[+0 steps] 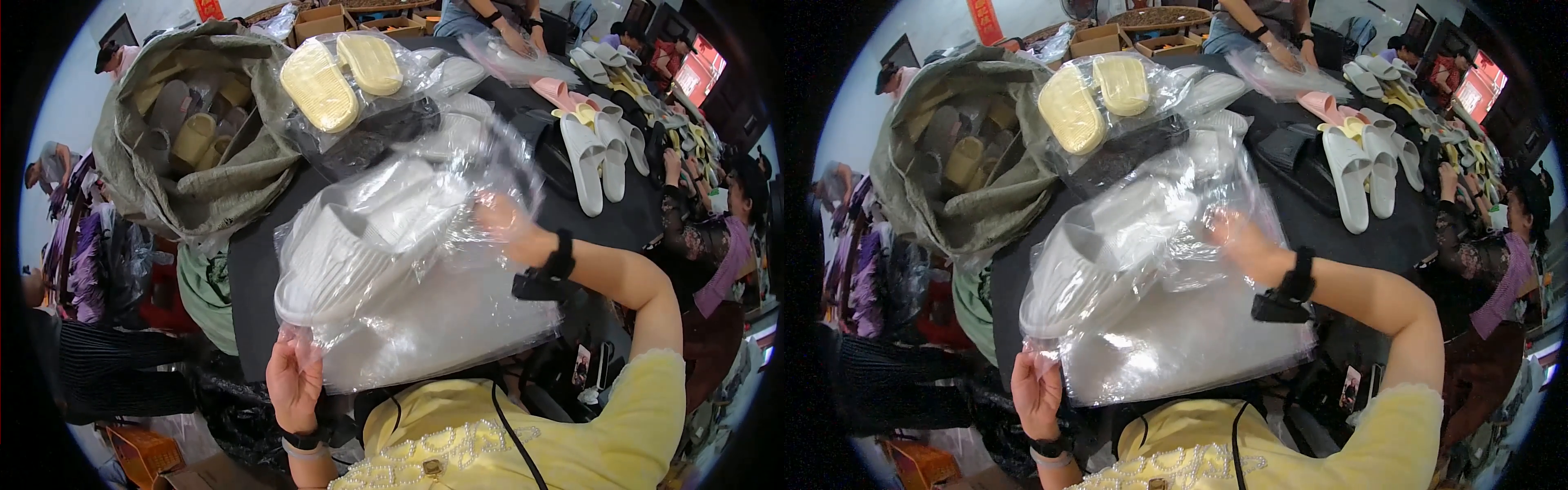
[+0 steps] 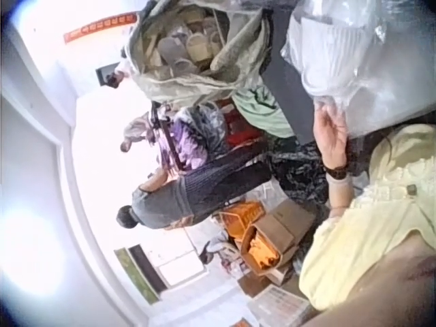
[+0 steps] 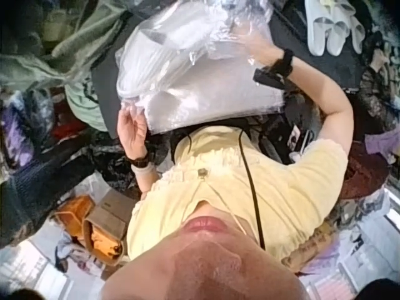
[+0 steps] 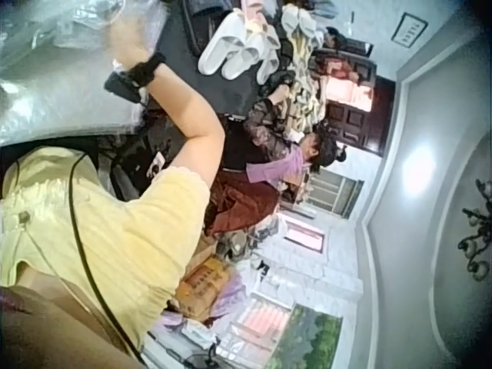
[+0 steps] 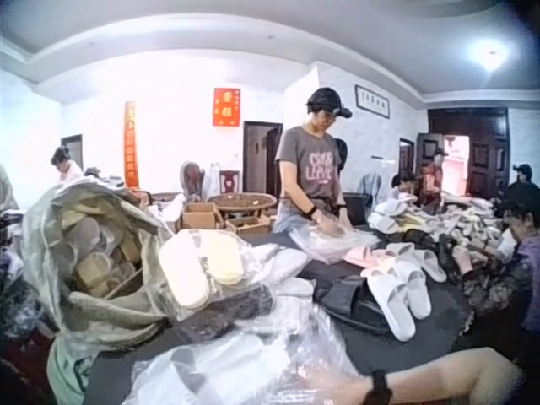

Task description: The recorder extracts sandals from a large shipping bag and packs them into individual plastic bags at a sorting table.

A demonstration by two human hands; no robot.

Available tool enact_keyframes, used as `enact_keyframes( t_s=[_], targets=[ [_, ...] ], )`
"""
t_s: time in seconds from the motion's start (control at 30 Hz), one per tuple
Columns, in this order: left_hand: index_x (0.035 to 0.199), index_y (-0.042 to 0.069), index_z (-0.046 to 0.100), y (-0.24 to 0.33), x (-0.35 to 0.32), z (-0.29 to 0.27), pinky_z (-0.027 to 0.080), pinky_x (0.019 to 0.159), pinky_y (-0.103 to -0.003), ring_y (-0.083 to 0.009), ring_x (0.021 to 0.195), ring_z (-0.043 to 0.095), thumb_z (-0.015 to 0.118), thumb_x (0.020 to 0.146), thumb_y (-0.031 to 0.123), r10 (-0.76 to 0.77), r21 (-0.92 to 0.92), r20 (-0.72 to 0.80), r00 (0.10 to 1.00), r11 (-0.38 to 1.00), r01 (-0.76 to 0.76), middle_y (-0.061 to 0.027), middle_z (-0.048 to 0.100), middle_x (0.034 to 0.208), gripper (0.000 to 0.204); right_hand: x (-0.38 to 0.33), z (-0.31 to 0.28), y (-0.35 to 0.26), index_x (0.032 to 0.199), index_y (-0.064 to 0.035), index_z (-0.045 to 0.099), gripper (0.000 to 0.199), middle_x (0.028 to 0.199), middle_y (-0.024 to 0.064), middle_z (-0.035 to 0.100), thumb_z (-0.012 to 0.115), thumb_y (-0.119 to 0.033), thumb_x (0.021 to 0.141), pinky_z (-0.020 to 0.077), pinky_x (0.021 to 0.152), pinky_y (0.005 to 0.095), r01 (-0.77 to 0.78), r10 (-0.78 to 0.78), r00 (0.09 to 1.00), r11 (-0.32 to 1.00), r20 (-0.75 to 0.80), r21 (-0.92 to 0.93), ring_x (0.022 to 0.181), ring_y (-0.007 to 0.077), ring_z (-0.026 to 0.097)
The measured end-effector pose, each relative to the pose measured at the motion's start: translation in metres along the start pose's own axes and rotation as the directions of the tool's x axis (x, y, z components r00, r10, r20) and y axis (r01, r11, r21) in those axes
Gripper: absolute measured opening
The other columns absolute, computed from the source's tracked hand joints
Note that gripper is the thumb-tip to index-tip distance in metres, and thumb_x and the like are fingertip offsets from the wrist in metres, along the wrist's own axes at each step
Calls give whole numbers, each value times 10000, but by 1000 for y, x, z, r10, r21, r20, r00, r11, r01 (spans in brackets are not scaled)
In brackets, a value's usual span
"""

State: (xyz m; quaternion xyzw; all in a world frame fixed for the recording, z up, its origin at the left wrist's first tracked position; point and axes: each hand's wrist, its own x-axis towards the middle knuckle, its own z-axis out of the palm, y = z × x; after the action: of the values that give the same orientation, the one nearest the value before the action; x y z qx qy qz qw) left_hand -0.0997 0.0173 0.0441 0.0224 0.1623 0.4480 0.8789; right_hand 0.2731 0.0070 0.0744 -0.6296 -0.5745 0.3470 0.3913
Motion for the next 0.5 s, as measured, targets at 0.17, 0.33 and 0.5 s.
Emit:
enact_keyframes(
  t_s=[0.17, 0.33, 0.5],
  targets=[
    [1229, -4, 461, -15, -3, 0, 475, 650, -198, -107, 753, 564, 419, 850, 13, 184, 662, -84, 979, 745, -83, -42, 585, 929, 382, -16, -48, 4, 1098, -53, 530, 249, 806, -39, 530, 524, -211, 907, 382, 583, 186, -152, 232, 957, 912, -172, 382, 678, 23, 449],
    [1211, 9, 494, -13, -4, -18, 421, 532, -179, -55, 646, 532, 431, 892, 65, 138, 938, -203, 969, 310, 152, 12, 562, 789, 329, -36, -51, 56, 1164, -42, 501, 333, 778, -22, 537, 560, -237, 900, 410, 575, 192, -348, 352, 936, 930, -18, 123, 675, 46, 500],
    [1109, 3, 492, -21, 3, 1, 405, 388, -196, -90, 558, 589, 441, 949, 165, 214, 931, -242, 947, 326, 164, -50, 586, 771, 233, -27, -50, 65, 1126, -31, 535, 387, 900, 34, 610, 634, -284, 851, 466, 637, 258, -377, 387, 917, 920, -94, 107, 735, 93, 549]
  ],
)
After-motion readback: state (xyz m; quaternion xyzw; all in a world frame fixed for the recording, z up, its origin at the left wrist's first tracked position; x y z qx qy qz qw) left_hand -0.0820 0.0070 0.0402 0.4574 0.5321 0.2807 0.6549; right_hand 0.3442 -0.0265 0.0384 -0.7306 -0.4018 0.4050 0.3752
